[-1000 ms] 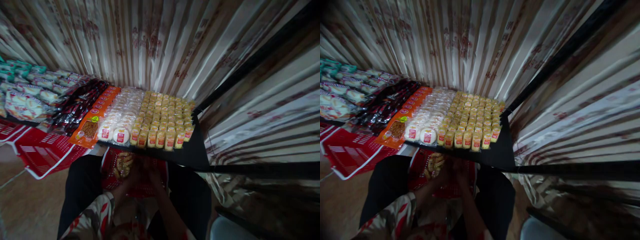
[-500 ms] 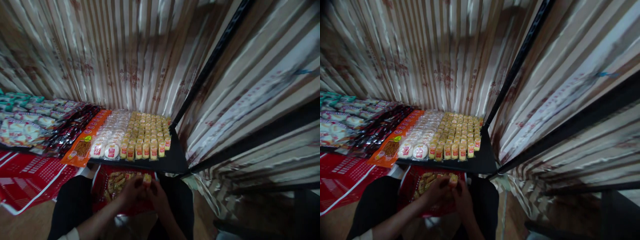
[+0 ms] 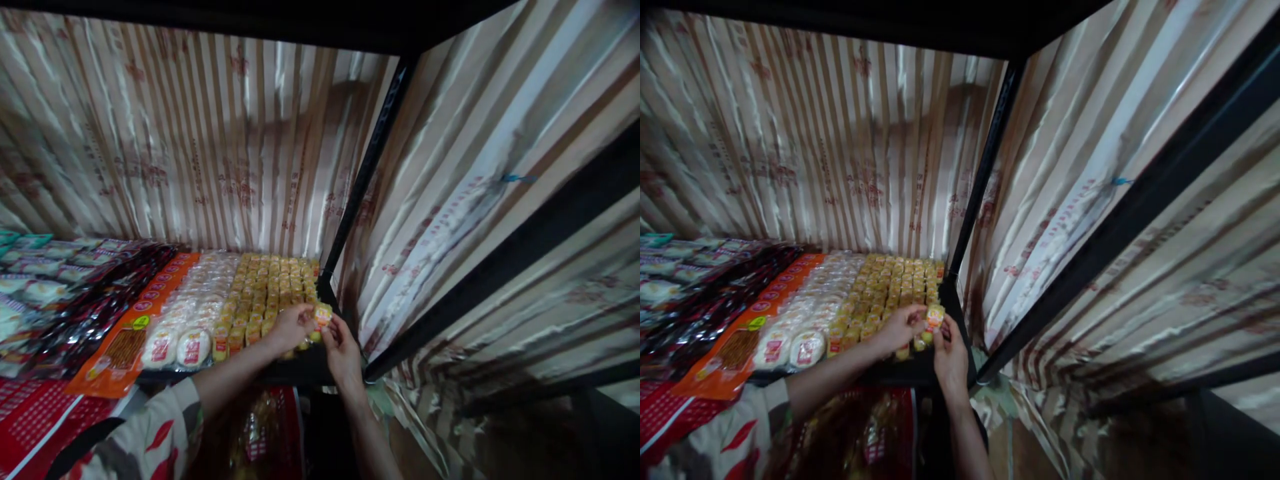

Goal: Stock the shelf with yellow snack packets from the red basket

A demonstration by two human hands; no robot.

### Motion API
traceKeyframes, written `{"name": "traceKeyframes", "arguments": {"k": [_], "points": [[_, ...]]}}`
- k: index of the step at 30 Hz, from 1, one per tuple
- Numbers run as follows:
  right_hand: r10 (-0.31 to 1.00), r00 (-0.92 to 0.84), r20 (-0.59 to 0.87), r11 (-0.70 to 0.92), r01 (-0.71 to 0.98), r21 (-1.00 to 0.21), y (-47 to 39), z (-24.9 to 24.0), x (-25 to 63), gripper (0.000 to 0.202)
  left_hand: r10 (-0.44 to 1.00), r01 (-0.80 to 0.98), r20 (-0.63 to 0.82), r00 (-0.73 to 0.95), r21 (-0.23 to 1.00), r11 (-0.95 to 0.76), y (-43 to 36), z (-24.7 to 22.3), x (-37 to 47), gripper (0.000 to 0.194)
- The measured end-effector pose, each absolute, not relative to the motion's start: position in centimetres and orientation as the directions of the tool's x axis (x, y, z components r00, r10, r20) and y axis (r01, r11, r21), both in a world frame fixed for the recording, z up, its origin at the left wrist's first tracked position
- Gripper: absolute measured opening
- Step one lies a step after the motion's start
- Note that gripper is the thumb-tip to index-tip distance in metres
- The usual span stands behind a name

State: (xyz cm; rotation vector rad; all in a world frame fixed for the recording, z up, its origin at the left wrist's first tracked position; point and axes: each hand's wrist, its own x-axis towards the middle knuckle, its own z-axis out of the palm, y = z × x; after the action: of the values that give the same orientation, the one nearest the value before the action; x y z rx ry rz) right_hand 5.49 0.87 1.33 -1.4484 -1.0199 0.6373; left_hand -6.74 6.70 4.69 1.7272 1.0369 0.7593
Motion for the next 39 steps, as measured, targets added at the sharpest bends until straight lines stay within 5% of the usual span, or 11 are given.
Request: {"name": "traceKeyframes", "arguments": {"k": [4, 16, 39], "points": [[0.813, 0.514, 0.274, 0.094, 0.348, -0.933, 4.9, 2.6, 7.6, 0.047, 0.88, 0.354, 0.128, 0.457, 0.882, -0.312, 11.2, 6.6, -3.7, 0.042], [0.689, 0.606, 0.398, -0.021, 0.566, -0.824, 13.1, 3.6, 10.1, 0.048, 0.899, 0.429, 0.232, 0.373, 0.815, -0.388, 21.3, 6.8, 2.3, 0.008], [0.843, 0.534, 0.057, -0.151, 0.338, -0.929, 16.0, -3.0, 12.3, 0.07, 0.92, 0.731, 0.217, 0.327, 0.559, -0.392, 24.2, 3.0, 3.9, 0.007]]}}
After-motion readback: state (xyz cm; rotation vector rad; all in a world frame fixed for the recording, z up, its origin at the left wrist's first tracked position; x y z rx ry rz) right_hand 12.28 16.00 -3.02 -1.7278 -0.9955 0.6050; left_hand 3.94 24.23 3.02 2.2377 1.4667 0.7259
